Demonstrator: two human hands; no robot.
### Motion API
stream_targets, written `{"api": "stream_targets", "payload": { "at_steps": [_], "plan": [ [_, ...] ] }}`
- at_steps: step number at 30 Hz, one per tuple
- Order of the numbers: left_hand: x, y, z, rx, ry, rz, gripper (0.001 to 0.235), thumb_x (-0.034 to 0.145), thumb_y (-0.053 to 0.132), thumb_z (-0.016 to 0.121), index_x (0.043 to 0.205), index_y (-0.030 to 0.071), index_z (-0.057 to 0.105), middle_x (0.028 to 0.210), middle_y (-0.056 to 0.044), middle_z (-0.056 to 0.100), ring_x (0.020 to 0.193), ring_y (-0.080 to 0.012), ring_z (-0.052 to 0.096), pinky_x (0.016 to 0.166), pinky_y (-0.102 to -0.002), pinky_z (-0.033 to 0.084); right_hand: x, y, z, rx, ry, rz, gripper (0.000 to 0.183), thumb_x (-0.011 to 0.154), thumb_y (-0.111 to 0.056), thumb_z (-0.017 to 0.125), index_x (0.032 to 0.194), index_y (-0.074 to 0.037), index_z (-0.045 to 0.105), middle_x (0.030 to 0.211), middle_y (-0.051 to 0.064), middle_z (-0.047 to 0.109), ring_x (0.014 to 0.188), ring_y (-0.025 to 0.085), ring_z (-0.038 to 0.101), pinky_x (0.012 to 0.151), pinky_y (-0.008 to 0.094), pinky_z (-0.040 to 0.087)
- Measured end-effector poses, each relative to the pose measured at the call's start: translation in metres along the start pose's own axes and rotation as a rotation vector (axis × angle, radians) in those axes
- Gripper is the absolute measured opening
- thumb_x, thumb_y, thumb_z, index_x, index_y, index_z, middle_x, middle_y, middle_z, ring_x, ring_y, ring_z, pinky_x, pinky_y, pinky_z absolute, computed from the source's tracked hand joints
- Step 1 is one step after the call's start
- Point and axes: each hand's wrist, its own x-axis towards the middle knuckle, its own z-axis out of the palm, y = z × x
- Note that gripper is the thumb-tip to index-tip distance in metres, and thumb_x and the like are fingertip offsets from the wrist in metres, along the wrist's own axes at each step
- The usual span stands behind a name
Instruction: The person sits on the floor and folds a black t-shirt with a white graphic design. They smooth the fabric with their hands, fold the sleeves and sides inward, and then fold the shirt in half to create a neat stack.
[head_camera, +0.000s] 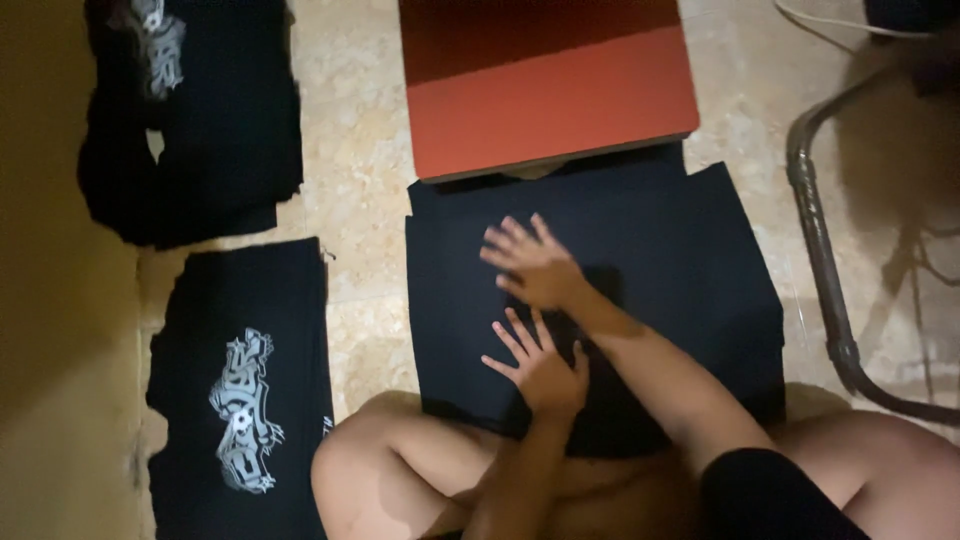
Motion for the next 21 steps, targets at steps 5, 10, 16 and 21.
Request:
{"api": "stream_targets", "payload": {
  "at_steps": [5, 10, 16, 21],
  "plan": [
    [0.002, -0.004, 0.004, -0.123, -0.181, 0.007, 0.094, 0.086, 0.055, 0.062, 0.161, 0.017, 0.02, 0.169, -0.021, 0.008, 0.154, -0.048, 0.005, 0.108, -0.084, 0.011, 0.024, 0.015, -0.002, -0.084, -0.337, 0.245, 0.06, 0.106, -0.055, 0.03, 0.162, -0.034, 0.028, 0.173, 0.001, 0.017, 0.16, 0.031, 0.01, 0.124, 0.068, 0.003],
    [0.016, -0.001, -0.052, -0.081, -0.362, -0.03, 0.068, 0.09, 0.045, 0.055, 0.151, 0.016, 0.044, 0.162, -0.017, 0.029, 0.152, -0.042, 0.019, 0.111, -0.084, 0.006, 0.022, -0.048, 0.024, -0.012, -0.138, -0.212, 0.054, 0.1, -0.055, 0.048, 0.149, -0.034, 0.053, 0.159, 0.001, 0.046, 0.15, 0.033, 0.036, 0.116, 0.069, 0.022],
    [0.02, -0.008, -0.063, 0.012, -0.58, 0.039, 0.058, 0.098, 0.034, 0.046, 0.153, 0.014, 0.044, 0.163, -0.013, 0.034, 0.157, -0.0404, 0.006, 0.115, -0.084, 0.0, 0.059, -0.068, 0.051, 0.085, -0.098, -0.189, 0.062, 0.096, -0.057, 0.058, 0.153, -0.032, 0.049, 0.165, -0.001, 0.04, 0.154, 0.031, 0.03, 0.123, 0.063, 0.013],
    [0.032, -0.013, -0.089, -0.2, -0.676, 0.021, 0.054, 0.103, 0.037, 0.043, 0.152, 0.016, 0.044, 0.164, -0.005, 0.033, 0.158, -0.0312, 0.008, 0.12, -0.076, -0.018, 0.082, -0.102, 0.037, 0.0, -0.245, 0.119, 0.064, 0.1, -0.057, 0.051, 0.157, -0.03, 0.042, 0.169, 0.001, 0.029, 0.158, 0.031, 0.018, 0.125, 0.066, 0.007]
  ]
}}
